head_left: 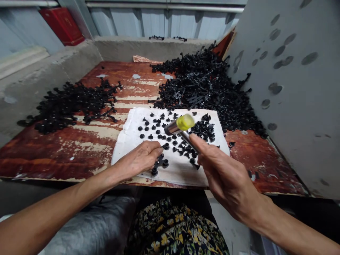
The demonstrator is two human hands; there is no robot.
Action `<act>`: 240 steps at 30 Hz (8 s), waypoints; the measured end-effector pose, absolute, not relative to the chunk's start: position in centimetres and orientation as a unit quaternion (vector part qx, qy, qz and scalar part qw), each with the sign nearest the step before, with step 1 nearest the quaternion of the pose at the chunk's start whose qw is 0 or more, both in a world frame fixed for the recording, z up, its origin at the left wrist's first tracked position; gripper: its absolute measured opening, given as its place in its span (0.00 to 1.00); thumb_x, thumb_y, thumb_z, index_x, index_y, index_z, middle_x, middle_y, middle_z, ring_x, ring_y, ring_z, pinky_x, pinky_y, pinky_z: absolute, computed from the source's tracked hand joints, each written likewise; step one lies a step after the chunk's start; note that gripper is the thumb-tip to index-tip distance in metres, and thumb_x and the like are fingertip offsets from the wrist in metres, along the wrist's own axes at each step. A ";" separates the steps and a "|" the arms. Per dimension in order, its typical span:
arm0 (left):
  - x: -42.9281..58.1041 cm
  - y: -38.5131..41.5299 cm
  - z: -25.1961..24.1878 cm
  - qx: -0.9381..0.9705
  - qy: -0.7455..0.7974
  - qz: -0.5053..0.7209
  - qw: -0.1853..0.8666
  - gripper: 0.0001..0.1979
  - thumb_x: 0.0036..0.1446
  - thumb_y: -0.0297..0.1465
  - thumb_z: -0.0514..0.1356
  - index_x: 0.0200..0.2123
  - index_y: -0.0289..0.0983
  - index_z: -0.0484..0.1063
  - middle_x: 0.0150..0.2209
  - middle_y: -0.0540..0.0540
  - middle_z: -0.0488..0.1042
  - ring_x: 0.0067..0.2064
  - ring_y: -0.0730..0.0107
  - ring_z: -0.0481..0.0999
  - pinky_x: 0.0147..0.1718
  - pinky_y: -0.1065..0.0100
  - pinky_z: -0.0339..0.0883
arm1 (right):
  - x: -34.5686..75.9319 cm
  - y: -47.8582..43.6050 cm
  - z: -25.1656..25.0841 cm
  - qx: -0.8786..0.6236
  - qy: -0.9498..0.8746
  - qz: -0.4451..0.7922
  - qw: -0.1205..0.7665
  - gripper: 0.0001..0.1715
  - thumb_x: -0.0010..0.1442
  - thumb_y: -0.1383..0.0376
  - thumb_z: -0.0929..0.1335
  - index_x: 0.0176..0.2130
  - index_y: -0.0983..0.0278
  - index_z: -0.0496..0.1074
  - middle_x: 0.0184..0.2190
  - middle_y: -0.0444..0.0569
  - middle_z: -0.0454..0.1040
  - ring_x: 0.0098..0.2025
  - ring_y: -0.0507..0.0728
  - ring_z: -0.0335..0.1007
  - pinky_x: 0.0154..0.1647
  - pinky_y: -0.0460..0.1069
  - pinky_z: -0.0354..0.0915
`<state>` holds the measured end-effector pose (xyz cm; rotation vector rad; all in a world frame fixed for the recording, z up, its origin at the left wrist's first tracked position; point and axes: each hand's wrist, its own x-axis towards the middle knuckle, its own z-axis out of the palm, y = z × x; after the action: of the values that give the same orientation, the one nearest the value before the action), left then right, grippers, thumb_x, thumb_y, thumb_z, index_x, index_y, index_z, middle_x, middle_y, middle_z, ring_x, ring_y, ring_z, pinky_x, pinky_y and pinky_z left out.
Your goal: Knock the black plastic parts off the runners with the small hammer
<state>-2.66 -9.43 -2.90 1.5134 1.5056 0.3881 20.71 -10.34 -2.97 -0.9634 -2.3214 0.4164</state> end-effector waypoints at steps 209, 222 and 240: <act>-8.6 -11.0 -2.5 0.531 0.591 0.168 0.584 0.25 0.55 0.53 0.57 0.27 0.35 0.66 0.20 0.54 0.62 0.19 0.82 0.53 0.18 0.77 0.45 | 17.7 -9.1 -4.1 -0.373 -0.841 0.363 0.150 0.16 0.62 0.71 0.57 0.46 0.66 0.68 0.27 0.46 0.73 0.26 0.52 0.68 0.30 0.46 0.62; -8.4 -11.0 -2.4 0.530 0.596 0.167 0.580 0.25 0.53 0.54 0.57 0.25 0.36 0.64 0.19 0.55 0.62 0.19 0.82 0.53 0.18 0.76 0.45 | 17.6 -9.1 -4.1 -0.379 -0.839 0.364 0.139 0.17 0.63 0.71 0.58 0.48 0.65 0.68 0.29 0.47 0.76 0.28 0.53 0.70 0.31 0.46 0.64; -8.5 -10.0 -2.1 0.602 0.610 0.100 0.505 0.20 0.56 0.46 0.55 0.20 0.37 0.61 0.16 0.55 0.56 0.17 0.81 0.51 0.17 0.75 0.43 | 17.6 -9.1 -3.4 -0.370 -0.844 0.333 0.199 0.24 0.63 0.71 0.59 0.57 0.69 0.67 0.43 0.55 0.79 0.40 0.58 0.76 0.42 0.52 0.72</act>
<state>-8.55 -10.04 -2.09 1.4525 1.4717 0.2409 17.56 -9.11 -3.38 -1.0352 -2.3612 0.9326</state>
